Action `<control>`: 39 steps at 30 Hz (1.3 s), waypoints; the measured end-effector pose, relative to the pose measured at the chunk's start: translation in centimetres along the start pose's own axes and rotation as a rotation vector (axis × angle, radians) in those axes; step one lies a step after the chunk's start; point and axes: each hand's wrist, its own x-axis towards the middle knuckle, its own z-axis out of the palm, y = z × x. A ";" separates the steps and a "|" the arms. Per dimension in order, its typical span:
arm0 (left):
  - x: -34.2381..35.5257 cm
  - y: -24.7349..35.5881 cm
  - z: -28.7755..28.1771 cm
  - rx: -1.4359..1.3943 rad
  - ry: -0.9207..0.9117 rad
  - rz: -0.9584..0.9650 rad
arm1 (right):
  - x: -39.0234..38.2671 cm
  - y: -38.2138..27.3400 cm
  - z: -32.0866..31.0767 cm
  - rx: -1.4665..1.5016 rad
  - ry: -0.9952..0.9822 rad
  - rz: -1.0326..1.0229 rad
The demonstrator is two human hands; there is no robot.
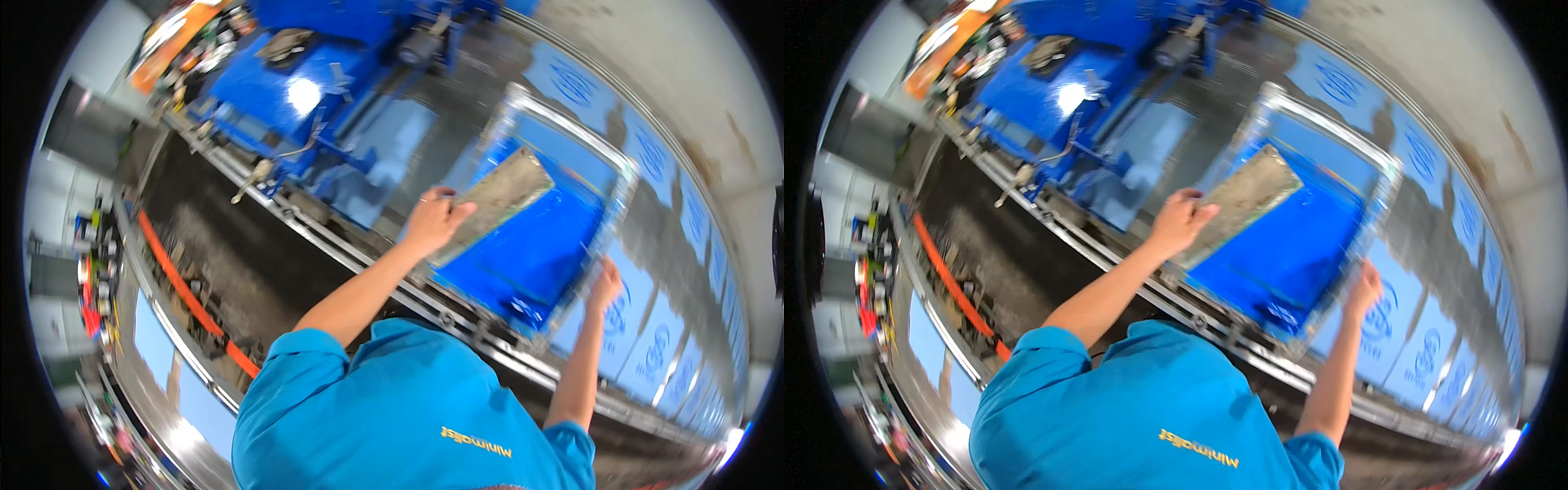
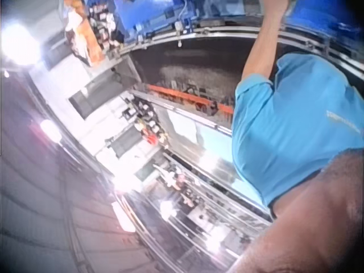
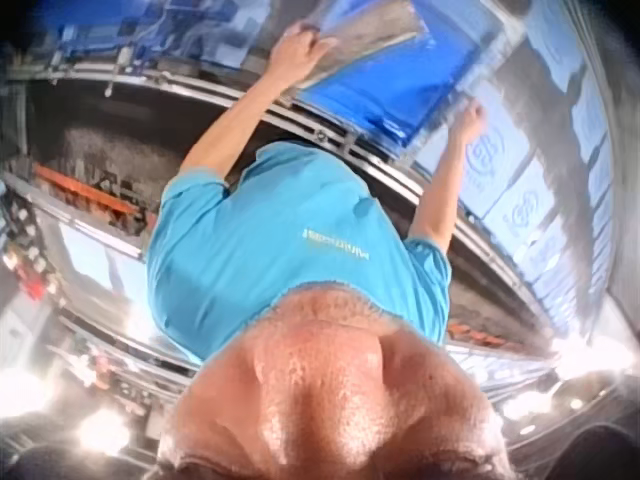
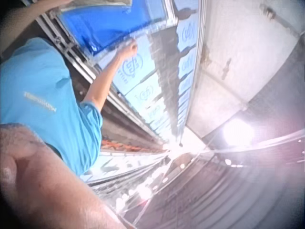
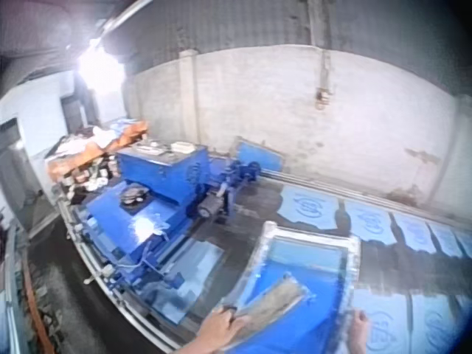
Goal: The person aligns a screen printing frame over a light blue t-shirt on a conveyor, then uses a squeegee to pull blue ink across the screen, transferring a logo onto the fabric. The process is repeated on multiple shirts as they move along the line.
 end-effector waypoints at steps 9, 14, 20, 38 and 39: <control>3.8 -0.9 6.7 -0.843 -0.376 -0.643 | -2.0 -5.1 -5.8 0.088 0.126 0.117; 5.6 3.8 2.5 -0.849 -0.324 -0.586 | -1.9 -7.2 -6.9 0.332 0.135 0.115; 4.3 7.1 -12.3 -0.397 0.060 -0.386 | -8.3 -8.1 -0.5 0.740 -0.228 0.521; -44.9 -15.3 -44.0 -0.596 0.772 -0.968 | -42.3 -16.4 18.6 0.096 -2.092 0.362; -47.6 -15.5 -42.9 -0.756 0.872 -0.978 | -43.0 -16.3 20.2 0.077 -2.135 0.383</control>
